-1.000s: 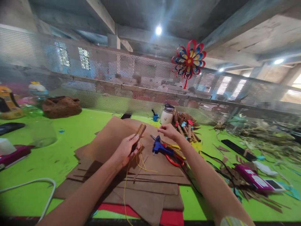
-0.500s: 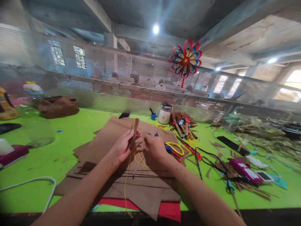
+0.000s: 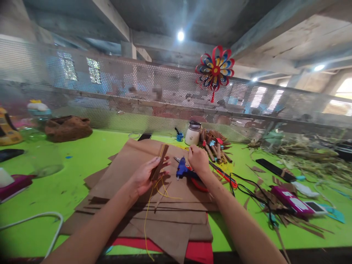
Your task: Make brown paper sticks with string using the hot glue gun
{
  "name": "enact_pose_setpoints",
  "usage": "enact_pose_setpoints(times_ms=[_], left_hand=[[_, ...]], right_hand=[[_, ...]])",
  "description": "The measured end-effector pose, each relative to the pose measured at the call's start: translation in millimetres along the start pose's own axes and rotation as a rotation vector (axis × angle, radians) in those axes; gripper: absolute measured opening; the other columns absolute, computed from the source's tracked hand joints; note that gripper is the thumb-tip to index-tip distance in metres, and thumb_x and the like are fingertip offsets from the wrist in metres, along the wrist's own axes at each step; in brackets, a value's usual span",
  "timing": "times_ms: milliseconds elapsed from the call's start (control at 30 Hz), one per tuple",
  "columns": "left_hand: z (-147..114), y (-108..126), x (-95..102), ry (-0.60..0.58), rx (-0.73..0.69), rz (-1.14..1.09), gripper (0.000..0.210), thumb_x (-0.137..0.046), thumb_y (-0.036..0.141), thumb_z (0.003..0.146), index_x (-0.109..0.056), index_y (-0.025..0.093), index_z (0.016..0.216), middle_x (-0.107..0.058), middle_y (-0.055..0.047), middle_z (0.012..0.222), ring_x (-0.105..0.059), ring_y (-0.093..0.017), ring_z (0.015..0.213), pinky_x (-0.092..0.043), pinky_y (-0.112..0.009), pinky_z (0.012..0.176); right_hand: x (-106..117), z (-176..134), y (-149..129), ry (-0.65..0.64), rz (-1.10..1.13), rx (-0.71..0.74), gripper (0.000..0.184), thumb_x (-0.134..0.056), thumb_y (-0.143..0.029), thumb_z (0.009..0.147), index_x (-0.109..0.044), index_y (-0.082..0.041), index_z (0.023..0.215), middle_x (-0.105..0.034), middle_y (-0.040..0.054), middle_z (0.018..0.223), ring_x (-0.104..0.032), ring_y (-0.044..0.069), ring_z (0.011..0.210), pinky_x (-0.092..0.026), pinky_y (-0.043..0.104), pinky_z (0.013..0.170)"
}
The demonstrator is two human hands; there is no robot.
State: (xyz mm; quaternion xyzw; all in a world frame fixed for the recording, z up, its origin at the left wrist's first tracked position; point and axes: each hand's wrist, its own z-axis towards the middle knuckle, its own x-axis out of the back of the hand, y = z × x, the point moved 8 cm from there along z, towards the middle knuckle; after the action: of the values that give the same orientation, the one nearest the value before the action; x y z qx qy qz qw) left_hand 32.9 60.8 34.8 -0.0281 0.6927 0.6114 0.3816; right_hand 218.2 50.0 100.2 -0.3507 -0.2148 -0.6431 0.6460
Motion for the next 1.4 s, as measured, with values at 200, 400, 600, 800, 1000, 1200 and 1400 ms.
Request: enact_pose_setpoints(times_ms=[200,400,600,800,1000,1200,1400], left_hand=[[-3,4,-7.2,-0.030,-0.003,-0.019,0.017,-0.052,0.018,0.088,-0.066,0.014,0.098,-0.054,-0.011,0.129,-0.060,-0.023,0.107,-0.059,-0.031,0.073],[-5,7,-4.3,0.021,-0.016,-0.061,0.016,-0.051,0.018,0.089,-0.064,0.014,0.098,-0.060,-0.012,0.122,-0.062,-0.021,0.103,-0.058,-0.027,0.070],[1,3,3.9,0.068,-0.008,-0.086,0.015,-0.047,0.017,0.090,-0.060,0.012,0.091,-0.067,-0.014,0.103,-0.066,-0.018,0.090,-0.056,-0.024,0.065],[3,-2,5.4,0.065,0.053,-0.121,0.014,-0.039,0.019,0.093,-0.053,0.014,0.090,-0.067,-0.009,0.075,-0.067,-0.015,0.067,-0.054,-0.027,0.063],[8,-5,16.4,0.090,0.018,-0.022,0.013,-0.043,0.017,0.090,-0.054,0.012,0.086,-0.054,0.001,0.055,-0.044,-0.004,0.038,-0.026,-0.012,0.036],[10,-8,23.0,0.117,-0.014,0.079,0.013,-0.046,0.020,0.088,-0.054,0.011,0.085,-0.053,0.001,0.056,-0.038,-0.002,0.036,-0.019,-0.013,0.035],[9,-9,22.7,0.165,-0.052,0.247,0.015,-0.050,0.024,0.086,-0.055,0.011,0.085,-0.053,0.001,0.054,-0.039,-0.003,0.035,-0.019,-0.014,0.035]], right_hand=[[-7,-5,-2,-0.088,-0.004,0.026,0.028,-0.042,-0.027,0.090,-0.068,-0.017,0.082,-0.072,0.0090,0.077,-0.064,0.019,0.071,-0.034,0.026,0.063],[-11,-29,-26,-0.206,-0.003,0.080,0.027,-0.043,-0.024,0.089,-0.067,-0.017,0.078,-0.071,0.0091,0.077,-0.063,0.018,0.071,-0.033,0.026,0.062],[-15,-71,-82,-0.353,0.023,0.246,0.022,-0.043,-0.023,0.088,-0.061,-0.018,0.078,-0.070,0.0066,0.073,-0.062,0.017,0.064,-0.026,0.028,0.055],[-23,-107,-119,-0.460,0.079,0.398,0.015,-0.044,-0.018,0.087,-0.058,-0.017,0.091,-0.070,0.0075,0.083,-0.063,0.017,0.067,-0.027,0.029,0.055],[-21,-134,-142,-0.554,0.096,0.609,0.013,-0.046,-0.012,0.083,-0.058,-0.016,0.087,-0.067,0.0081,0.080,-0.061,0.019,0.069,-0.032,0.028,0.056],[17,-159,-168,-0.617,0.198,0.896,0.011,-0.049,-0.013,0.081,-0.059,-0.014,0.084,-0.065,0.0057,0.078,-0.057,0.016,0.067,-0.036,0.028,0.058],[82,-161,-178,-0.674,0.458,1.113,0.028,-0.051,-0.038,0.088,-0.064,-0.018,0.072,-0.065,0.0019,0.069,-0.055,0.015,0.071,-0.040,0.026,0.068]])
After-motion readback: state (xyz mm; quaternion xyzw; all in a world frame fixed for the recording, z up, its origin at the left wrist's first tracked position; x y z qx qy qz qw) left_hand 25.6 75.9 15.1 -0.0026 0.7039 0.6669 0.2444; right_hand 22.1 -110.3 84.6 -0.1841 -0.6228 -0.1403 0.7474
